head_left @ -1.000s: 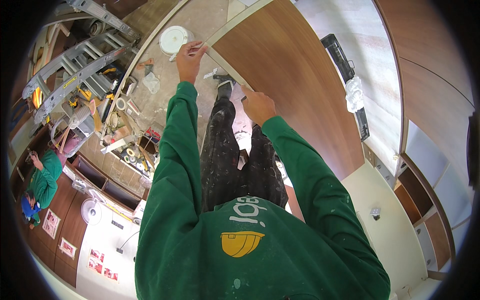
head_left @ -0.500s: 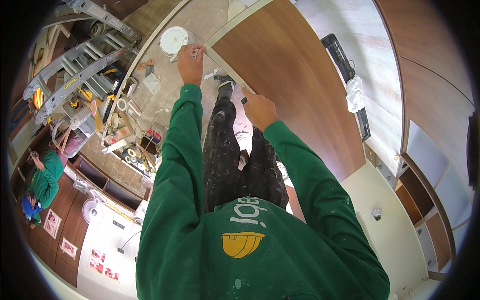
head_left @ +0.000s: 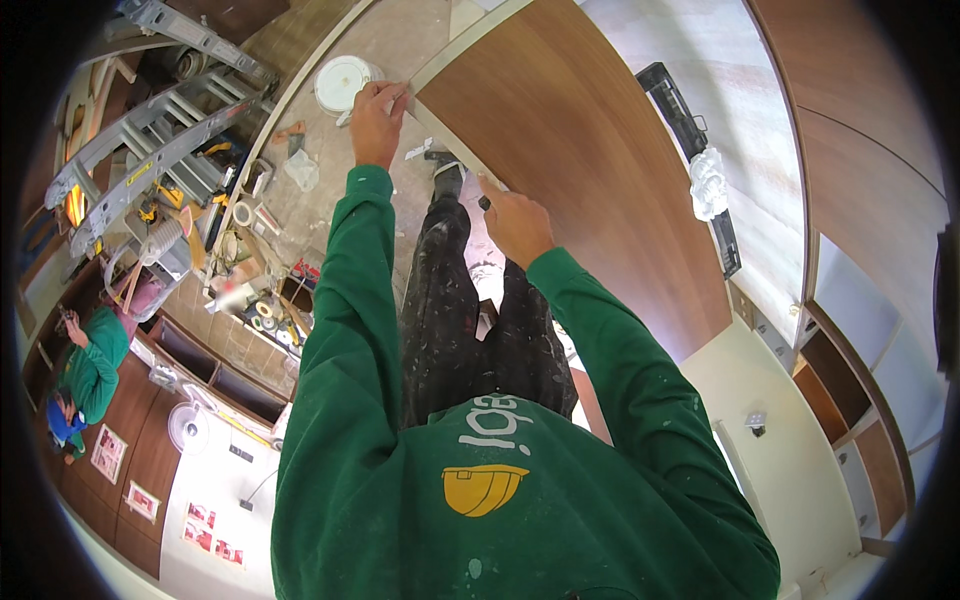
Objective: The person applies edge banding to a wooden cabinet door. They position the strip along the edge, press it down, and smooth it with a tool. The person then uses a utility knife to trim the excess banding flush with the door surface.
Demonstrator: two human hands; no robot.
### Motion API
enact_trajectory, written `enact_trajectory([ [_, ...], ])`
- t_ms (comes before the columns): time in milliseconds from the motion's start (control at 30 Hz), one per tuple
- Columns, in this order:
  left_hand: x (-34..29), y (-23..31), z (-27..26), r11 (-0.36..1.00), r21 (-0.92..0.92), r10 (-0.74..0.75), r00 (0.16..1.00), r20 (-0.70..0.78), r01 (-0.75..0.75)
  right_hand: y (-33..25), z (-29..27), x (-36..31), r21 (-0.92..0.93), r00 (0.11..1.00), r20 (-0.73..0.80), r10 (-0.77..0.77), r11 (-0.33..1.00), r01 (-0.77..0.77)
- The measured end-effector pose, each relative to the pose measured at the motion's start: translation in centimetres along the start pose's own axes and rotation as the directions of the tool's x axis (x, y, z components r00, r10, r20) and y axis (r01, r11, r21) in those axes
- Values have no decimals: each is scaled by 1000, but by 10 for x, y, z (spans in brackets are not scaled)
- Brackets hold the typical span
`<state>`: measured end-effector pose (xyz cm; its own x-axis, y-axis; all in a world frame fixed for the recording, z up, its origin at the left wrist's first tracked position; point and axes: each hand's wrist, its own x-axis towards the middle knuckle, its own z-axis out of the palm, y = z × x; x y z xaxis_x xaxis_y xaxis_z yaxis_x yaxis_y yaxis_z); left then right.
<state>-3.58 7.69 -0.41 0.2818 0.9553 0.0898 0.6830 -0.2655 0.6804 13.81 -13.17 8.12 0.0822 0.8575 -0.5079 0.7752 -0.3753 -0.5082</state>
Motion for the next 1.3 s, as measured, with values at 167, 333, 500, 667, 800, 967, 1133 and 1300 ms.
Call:
enact_trajectory([
  [167, 11, 7, -13, 996, 57, 69, 995, 67, -73, -5, -5, 0, 6, 999, 9, 34, 999, -34],
  [333, 21, -10, -15, 998, -6, 63, 984, 164, -63, -8, -8, -1, 13, 999, 36, 37, 999, -37],
  [500, 26, -13, -20, 983, -23, 184, 957, 224, -183, -5, -5, -1, 24, 1000, -14, 14, 1000, -14],
  [667, 21, -8, -25, 987, -148, -17, 952, 305, 65, -6, -11, -5, 20, 998, 31, 55, 998, -55],
  [800, 22, -13, -24, 971, -211, -33, 933, 358, 115, -6, -15, -12, 12, 998, 49, 47, 999, -47],
  [967, 29, -23, -22, 953, -254, -28, 885, 466, 164, 1, -15, -15, -3, 996, 61, 69, 998, -69],
  [1133, 36, -14, -21, 924, -242, -140, 850, 508, 297, 3, -13, -9, 21, 999, 4, 52, 998, -52],
  [1300, 33, -19, -17, 841, -338, -220, 838, 500, 422, 2, -4, -1, 48, 999, -22, 37, 998, -36],
])
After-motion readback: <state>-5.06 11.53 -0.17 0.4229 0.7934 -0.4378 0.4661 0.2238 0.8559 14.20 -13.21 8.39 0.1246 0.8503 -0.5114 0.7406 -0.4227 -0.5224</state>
